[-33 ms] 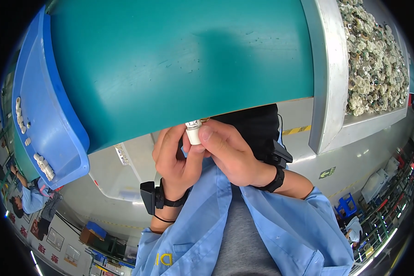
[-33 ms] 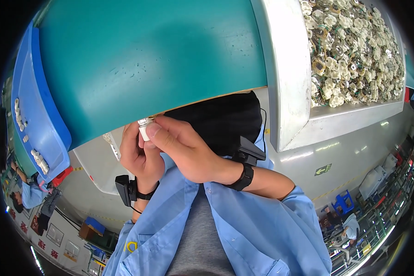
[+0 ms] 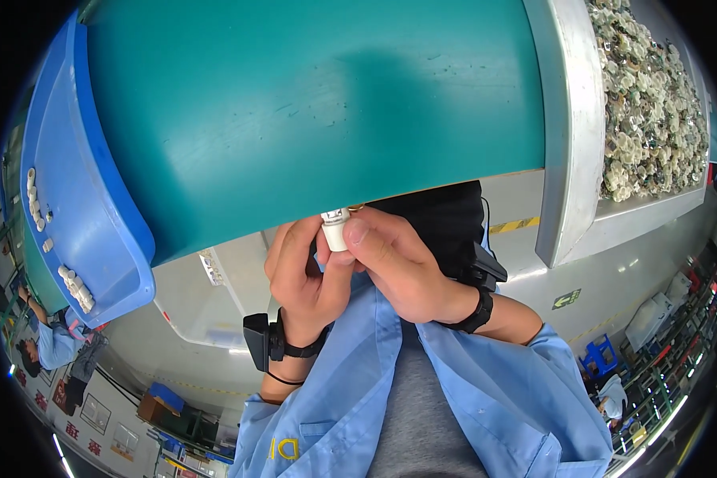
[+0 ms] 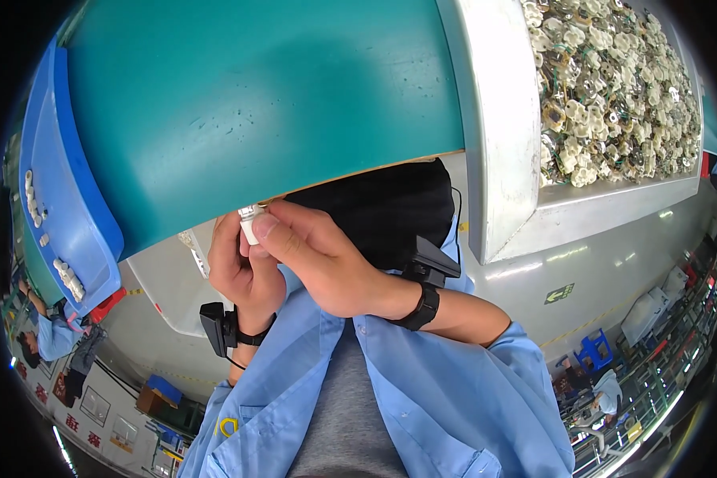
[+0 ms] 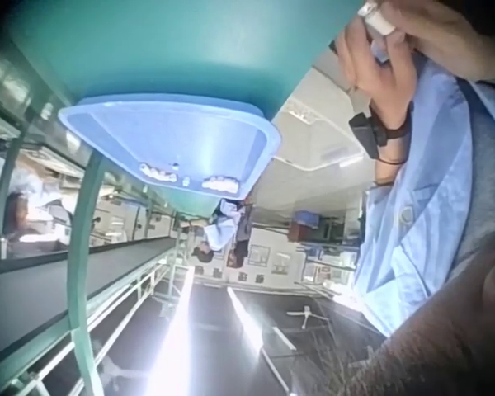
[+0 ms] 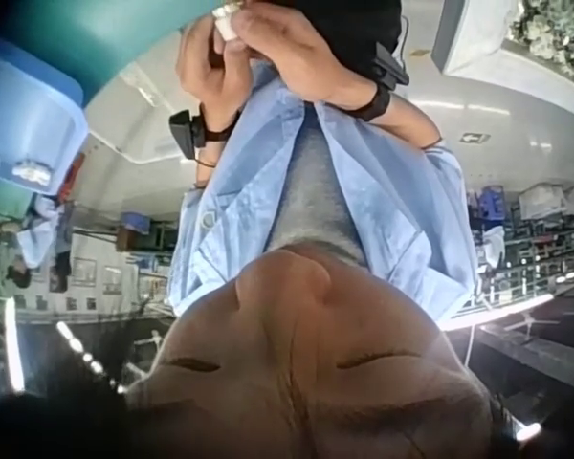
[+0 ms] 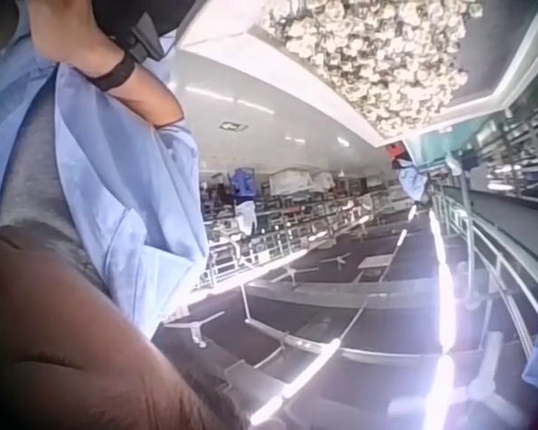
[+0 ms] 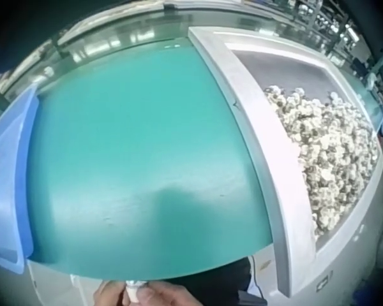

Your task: The person picks up a white plastic base and a metal component from separate trays, fits the metal piece into the base by hand, and places the assembled unit onto a blue tray.

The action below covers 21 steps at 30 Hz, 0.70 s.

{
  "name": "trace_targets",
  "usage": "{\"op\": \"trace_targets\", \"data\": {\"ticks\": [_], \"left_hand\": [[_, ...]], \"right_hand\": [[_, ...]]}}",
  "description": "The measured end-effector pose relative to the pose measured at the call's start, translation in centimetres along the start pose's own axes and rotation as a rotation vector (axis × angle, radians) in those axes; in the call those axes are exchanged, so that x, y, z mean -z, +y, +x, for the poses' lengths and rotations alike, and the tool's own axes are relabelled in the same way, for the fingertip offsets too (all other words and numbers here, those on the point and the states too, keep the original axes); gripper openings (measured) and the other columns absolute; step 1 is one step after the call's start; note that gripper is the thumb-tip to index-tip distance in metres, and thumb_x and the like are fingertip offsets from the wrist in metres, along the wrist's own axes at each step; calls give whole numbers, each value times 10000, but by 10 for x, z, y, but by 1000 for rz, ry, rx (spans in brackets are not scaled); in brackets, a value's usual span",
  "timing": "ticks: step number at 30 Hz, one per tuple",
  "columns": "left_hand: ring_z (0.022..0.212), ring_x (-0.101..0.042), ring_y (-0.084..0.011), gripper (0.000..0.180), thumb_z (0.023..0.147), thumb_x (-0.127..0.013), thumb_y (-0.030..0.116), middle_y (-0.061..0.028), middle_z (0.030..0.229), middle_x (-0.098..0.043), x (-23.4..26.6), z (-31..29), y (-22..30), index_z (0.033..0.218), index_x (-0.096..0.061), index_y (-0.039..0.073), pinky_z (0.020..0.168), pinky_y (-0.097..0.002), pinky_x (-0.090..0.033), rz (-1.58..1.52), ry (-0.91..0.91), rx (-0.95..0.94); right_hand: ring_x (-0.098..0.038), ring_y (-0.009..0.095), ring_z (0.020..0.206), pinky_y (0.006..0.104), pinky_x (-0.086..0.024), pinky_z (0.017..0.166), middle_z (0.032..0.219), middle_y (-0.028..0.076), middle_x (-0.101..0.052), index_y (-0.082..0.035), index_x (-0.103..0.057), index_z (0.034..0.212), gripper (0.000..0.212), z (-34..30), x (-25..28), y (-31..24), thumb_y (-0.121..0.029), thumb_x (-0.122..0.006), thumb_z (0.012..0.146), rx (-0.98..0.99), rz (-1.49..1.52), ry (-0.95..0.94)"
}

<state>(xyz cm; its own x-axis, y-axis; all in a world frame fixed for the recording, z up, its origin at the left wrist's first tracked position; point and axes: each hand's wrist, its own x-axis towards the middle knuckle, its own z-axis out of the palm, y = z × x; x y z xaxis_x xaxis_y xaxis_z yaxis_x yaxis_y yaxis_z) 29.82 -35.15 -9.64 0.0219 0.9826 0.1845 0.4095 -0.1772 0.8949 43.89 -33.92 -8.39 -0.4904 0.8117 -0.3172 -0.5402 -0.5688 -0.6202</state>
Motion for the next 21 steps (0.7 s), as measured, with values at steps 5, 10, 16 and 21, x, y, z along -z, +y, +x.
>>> {"op": "trace_targets", "data": {"ticks": [5, 10, 16, 21], "left_hand": [[849, -612, -139, 431, 988, -610, 290, -111, 995, -667, 2, -5, -3, 1215, -597, -76, 736, -259, -488, -24, -36, 64], [766, -624, -200, 432, 857, -758, 198, -144, 930, -672, -6, -13, -12, 1159, -629, -83, 664, -285, -484, -134, 39, 141], [754, -628, -201, 408, 842, -767, 185, -137, 900, -676, -3, -15, -13, 1136, -648, -72, 668, -292, -485, -112, 41, 125], [768, -642, -233, 371, 836, -756, 157, -163, 920, -677, 4, -3, -5, 1115, -658, -67, 682, -318, -496, -25, 10, 80]], "right_hand": [[-472, 78, 834, 245, -404, 739, 945, 11, -547, -32, -558, 1036, 388, 1, 1, 0, -374, -381, 1076, 20, -69, -9], [-474, 85, 837, 247, -407, 742, 945, 18, -546, -23, -552, 1060, 377, 0, 2, 5, -359, -382, 1078, 56, -77, 9], [-492, 98, 847, 258, -415, 764, 963, 41, -553, -14, -547, 1083, 360, -2, -8, 7, -336, -386, 1078, 57, 19, 61], [-514, 115, 866, 269, -423, 804, 978, 57, -567, -4, -550, 1095, 356, 0, -10, 9, -330, -410, 1068, 78, 94, 45]]}}
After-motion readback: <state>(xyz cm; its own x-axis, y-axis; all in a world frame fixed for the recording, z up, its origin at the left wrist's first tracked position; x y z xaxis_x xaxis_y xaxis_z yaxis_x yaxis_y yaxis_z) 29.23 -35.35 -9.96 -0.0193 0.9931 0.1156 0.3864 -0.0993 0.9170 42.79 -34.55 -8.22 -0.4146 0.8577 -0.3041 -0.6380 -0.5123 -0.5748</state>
